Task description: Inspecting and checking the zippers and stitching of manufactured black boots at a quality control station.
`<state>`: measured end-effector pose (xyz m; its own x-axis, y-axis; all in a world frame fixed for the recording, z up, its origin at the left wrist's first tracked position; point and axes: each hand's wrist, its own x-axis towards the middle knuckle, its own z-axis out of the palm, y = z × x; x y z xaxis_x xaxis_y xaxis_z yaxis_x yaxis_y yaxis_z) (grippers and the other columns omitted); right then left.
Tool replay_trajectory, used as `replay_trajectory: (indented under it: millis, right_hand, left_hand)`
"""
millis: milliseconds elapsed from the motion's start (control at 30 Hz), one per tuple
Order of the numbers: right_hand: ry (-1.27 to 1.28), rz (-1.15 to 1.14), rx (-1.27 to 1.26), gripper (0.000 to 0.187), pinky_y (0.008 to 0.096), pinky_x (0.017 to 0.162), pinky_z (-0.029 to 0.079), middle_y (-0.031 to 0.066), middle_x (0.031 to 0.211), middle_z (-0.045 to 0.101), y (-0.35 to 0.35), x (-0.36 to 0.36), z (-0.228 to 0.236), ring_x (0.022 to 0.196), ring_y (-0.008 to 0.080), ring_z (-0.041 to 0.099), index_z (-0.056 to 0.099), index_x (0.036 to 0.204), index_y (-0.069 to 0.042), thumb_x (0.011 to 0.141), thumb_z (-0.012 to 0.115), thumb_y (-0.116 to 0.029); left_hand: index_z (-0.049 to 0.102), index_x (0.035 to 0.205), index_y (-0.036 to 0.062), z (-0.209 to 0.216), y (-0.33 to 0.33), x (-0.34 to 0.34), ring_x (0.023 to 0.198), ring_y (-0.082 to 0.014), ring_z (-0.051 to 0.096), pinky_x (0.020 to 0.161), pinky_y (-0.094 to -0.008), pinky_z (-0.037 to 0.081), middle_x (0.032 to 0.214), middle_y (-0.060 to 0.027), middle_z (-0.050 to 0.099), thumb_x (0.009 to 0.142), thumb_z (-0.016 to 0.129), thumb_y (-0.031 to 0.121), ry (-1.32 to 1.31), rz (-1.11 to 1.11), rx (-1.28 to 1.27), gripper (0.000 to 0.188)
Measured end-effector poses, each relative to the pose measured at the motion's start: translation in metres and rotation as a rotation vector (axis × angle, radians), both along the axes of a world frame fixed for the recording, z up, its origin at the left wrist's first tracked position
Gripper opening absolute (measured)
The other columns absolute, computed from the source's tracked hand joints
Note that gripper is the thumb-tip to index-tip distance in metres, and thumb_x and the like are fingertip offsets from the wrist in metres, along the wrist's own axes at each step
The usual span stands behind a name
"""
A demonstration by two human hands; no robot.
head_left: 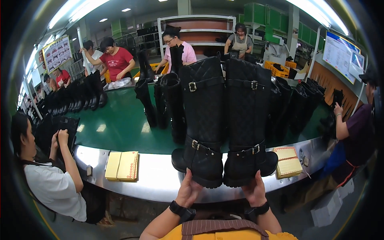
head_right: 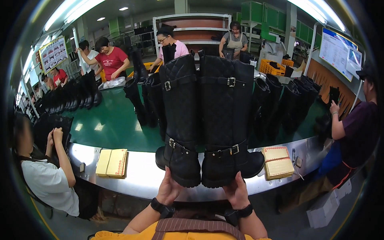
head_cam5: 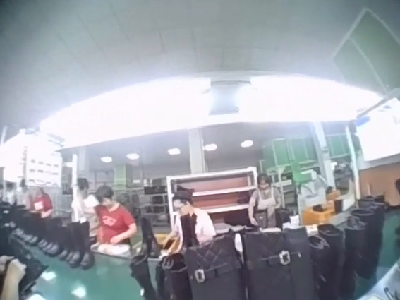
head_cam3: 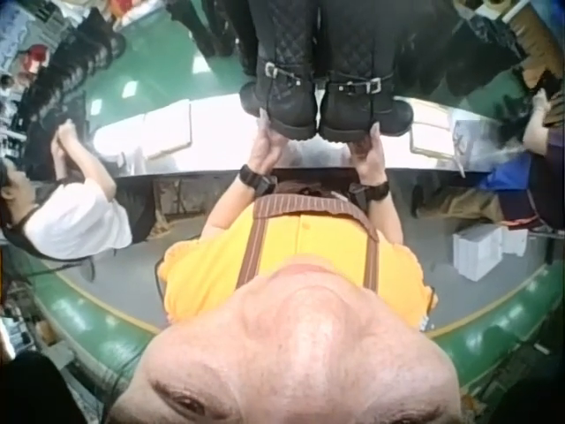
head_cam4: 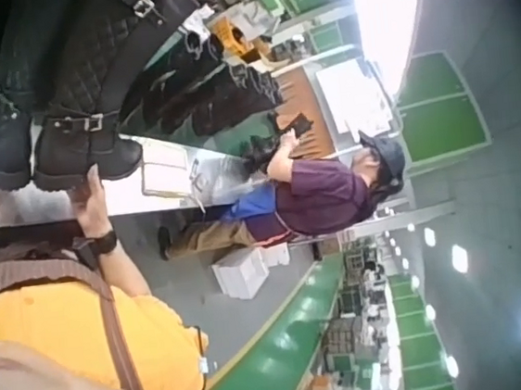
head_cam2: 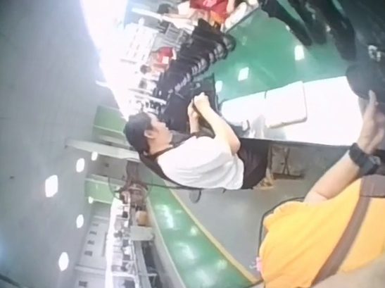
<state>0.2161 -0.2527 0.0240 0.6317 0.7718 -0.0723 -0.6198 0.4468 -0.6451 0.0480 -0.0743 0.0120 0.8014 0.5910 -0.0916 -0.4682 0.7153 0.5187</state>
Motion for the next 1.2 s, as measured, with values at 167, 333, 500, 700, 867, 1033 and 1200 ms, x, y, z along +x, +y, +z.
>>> replay_trajectory:
  millis: [167,333,500,700,867,1033,1200]
  right_hand:
    - [0.003,-0.021,-0.023,0.059,0.0437,0.105,0.043,0.0087,0.132,0.059,0.001,0.002,-0.008,0.121,0.0266,0.056,0.05,0.136,-0.009,0.093,0.059,-0.049]
    - [-0.034,-0.064,-0.05,0.059,0.0436,0.104,0.043,0.0078,0.133,0.059,0.0,0.0,-0.013,0.121,0.0256,0.056,0.05,0.136,-0.009,0.093,0.059,-0.049]
    - [-0.051,-0.076,-0.079,0.058,0.0432,0.105,0.042,0.0071,0.134,0.058,0.004,0.001,-0.011,0.123,0.0248,0.054,0.05,0.136,-0.009,0.094,0.059,-0.048]
    - [-0.07,-0.039,-0.072,0.058,0.0425,0.106,0.041,0.0076,0.134,0.058,0.003,0.002,-0.004,0.123,0.0254,0.054,0.049,0.137,-0.008,0.095,0.057,-0.047]
    - [-0.046,0.024,-0.12,0.061,0.0457,0.11,0.036,0.0089,0.14,0.053,0.0,0.011,-0.031,0.13,0.0265,0.049,0.045,0.141,-0.008,0.096,0.054,-0.048]
    - [-0.21,0.321,-0.074,0.072,0.0399,0.11,0.036,0.0091,0.144,0.047,-0.005,0.003,-0.017,0.132,0.0252,0.046,0.036,0.145,-0.004,0.094,0.058,-0.049]
    - [-0.633,0.058,-0.44,0.085,0.0337,0.105,0.037,0.0082,0.136,0.048,0.01,-0.006,-0.028,0.122,0.0211,0.048,0.033,0.144,-0.004,0.082,0.077,-0.041]
  left_hand:
    - [0.033,0.148,0.0155,-0.003,0.003,0.0,0.137,-0.0248,0.041,0.114,-0.0452,0.029,0.15,-0.0054,0.042,0.095,0.055,0.049,-0.058,-0.026,0.01,0.066]
    - [0.035,0.147,0.0156,-0.009,0.005,-0.001,0.136,-0.0237,0.042,0.114,-0.0448,0.03,0.149,-0.0051,0.043,0.097,0.054,0.045,-0.05,0.0,-0.027,0.062]
    - [0.035,0.147,0.0168,-0.01,0.007,0.001,0.135,-0.0228,0.043,0.113,-0.0448,0.03,0.148,-0.0043,0.044,0.098,0.053,0.043,-0.055,0.017,-0.022,0.058]
    - [0.035,0.147,0.0162,-0.007,0.008,0.004,0.134,-0.0243,0.044,0.111,-0.0457,0.034,0.147,-0.0058,0.046,0.098,0.052,0.047,0.012,0.033,-0.006,0.061]
    - [0.033,0.148,0.0111,-0.006,0.01,-0.005,0.135,-0.0272,0.044,0.114,-0.0461,0.032,0.147,-0.01,0.045,0.093,0.055,0.054,-0.003,-0.077,-0.018,0.073]
    - [0.046,0.142,0.0076,-0.027,0.012,0.0,0.126,-0.0289,0.053,0.11,-0.046,0.04,0.14,-0.0151,0.052,0.093,0.049,0.056,-0.416,-0.496,-0.269,0.069]
    - [0.05,0.138,0.0055,-0.032,0.003,0.009,0.122,-0.0305,0.057,0.11,-0.0441,0.04,0.134,-0.0167,0.058,0.096,0.041,0.05,-0.134,-0.217,-0.244,0.062]
